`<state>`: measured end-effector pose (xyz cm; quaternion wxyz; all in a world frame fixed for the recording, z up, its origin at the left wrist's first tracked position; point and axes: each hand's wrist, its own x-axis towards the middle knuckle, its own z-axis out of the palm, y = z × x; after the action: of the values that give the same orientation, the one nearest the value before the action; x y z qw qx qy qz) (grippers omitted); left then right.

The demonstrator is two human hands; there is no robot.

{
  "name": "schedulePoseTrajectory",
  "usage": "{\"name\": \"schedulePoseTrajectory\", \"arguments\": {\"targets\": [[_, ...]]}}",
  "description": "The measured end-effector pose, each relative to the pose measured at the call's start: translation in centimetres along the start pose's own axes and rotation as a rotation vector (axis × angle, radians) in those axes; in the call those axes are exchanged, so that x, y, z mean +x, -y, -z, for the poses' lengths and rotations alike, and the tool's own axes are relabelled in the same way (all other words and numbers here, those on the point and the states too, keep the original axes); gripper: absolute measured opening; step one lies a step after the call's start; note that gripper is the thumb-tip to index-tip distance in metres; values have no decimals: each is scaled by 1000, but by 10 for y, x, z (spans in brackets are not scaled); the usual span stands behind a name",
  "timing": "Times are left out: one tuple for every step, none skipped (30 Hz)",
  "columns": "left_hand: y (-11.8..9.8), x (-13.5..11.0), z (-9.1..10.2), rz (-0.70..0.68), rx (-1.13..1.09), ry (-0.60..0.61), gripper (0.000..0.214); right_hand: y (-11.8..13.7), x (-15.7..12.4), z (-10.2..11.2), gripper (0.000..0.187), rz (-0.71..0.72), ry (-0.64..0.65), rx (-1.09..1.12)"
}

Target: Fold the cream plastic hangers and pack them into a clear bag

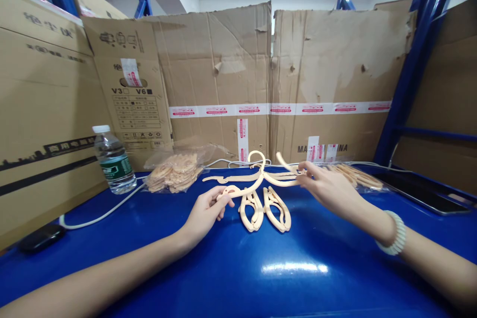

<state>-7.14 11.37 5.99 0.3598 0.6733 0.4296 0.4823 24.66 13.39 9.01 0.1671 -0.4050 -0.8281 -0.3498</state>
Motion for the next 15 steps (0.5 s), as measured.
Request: {"name": "schedulePoseTrajectory", "arguments": {"targets": [[0, 0, 0, -2, -4, -2, 38, 0, 0, -2, 23, -11, -13, 45], [0, 0, 0, -4, -8, -5, 38, 0, 0, -3, 23, -25, -24, 115], [0, 0, 0, -7, -11, -8, 38, 0, 0, -5, 22, -37, -34, 206], [0, 1, 0, -9, -15, -10, 38, 0, 1, -6, 22, -48, -45, 313], [0, 1, 0, -10, -19, -12, 38, -1, 1, -8, 20, -63, -60, 425], [0, 1, 0, -10, -22, -12, 38, -2, 2, -9, 20, -90, -78, 535], [0, 2, 0, -9, -26, -13, 38, -3, 2, -11, 21, -130, -96, 632], [1, 2, -1, -9, -30, -14, 38, -4, 2, -12, 25, -180, -112, 715], [1, 2, -1, -9, -35, -15, 38, -5, 3, -14, 30, -231, -125, 787], [0, 2, -1, -10, -41, -18, 39, -6, 3, -15, 34, -275, -125, 853], [0, 2, -1, -10, -47, -21, 39, -7, 2, -17, 36, -306, -112, 913], [0, 2, -1, -10, -54, -24, 39, -8, 2, -18, 37, -324, -91, 967], [-1, 2, -2, -8, -62, -27, 39, -9, 2, -18, 36, -333, -72, 1014], [-2, 2, -2, -5, -70, -31, 39, -10, 3, -18, 35, -342, -59, 1054], [-3, 2, -2, -3, -78, -35, 39, -11, 3, -17, 35, -354, -52, 1085]]}}
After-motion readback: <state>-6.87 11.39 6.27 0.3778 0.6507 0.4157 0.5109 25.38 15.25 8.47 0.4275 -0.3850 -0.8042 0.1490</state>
